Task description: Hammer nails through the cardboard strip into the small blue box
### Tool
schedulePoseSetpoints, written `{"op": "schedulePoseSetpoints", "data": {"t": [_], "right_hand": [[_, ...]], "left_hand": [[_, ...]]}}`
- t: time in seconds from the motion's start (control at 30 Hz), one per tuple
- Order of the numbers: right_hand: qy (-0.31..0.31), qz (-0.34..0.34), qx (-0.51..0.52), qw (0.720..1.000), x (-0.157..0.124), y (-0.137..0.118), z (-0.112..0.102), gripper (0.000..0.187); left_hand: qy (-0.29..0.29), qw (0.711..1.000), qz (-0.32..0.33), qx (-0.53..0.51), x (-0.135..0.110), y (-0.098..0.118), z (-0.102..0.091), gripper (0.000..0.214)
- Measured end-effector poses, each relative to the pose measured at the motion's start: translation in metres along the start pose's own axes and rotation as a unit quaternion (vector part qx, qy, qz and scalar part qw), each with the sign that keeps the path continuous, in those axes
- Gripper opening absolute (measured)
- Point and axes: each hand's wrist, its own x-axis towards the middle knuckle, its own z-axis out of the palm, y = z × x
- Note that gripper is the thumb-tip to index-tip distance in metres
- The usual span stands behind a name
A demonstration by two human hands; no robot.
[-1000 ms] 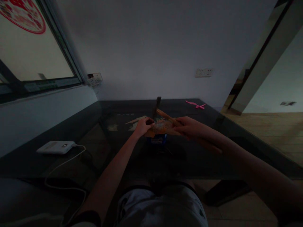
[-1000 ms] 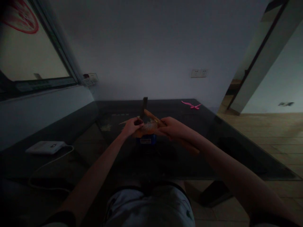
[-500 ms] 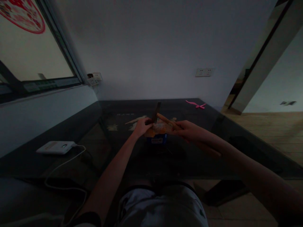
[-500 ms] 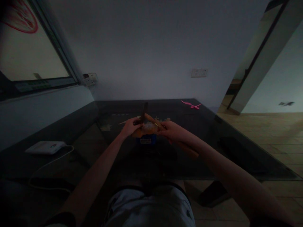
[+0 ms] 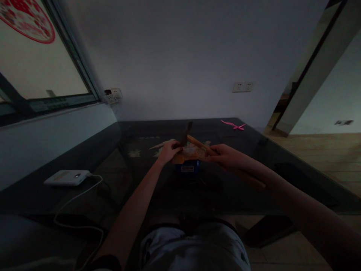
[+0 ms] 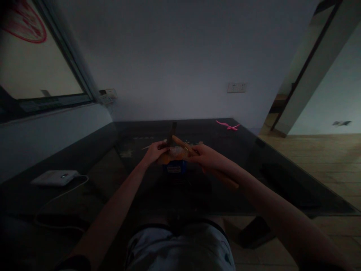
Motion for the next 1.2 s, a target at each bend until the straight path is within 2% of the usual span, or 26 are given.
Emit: {"op": "schedulePoseSetpoints", "data": {"t": [0.17, 0.37, 0.53, 0.7, 0.9, 1.2], "right_hand": [[0.024, 0.007, 0.003, 1.000, -0.001, -0.004, -0.003, 0.017], [0.008, 0.010, 0.012, 1.000, -0.001, -0.003, 0.001, 0.019], [0.054, 0.016, 0.047, 0.997, -0.013, -0.007, -0.005, 0.021], [0.113, 0.021, 0.120, 0.986, -0.038, -0.009, -0.007, 0.031], [0.169, 0.049, 0.151, 0.973, -0.068, 0.007, 0.002, 0.040], [0.169, 0.092, 0.160, 0.968, -0.090, 0.029, 0.010, 0.043]], "left_hand": [[-0.012, 0.999, -0.002, -0.042, 0.000, 0.001, 0.000, 0.013], [-0.016, 1.000, -0.004, -0.025, -0.002, 0.007, -0.001, 0.012], [-0.018, 1.000, 0.012, -0.020, -0.003, 0.011, -0.002, 0.013], [-0.020, 1.000, 0.023, 0.009, -0.003, 0.013, -0.002, 0.012], [-0.005, 0.997, 0.035, 0.068, -0.004, 0.020, -0.002, 0.009], [0.006, 0.998, 0.037, 0.045, -0.003, 0.019, 0.000, 0.009]]}}
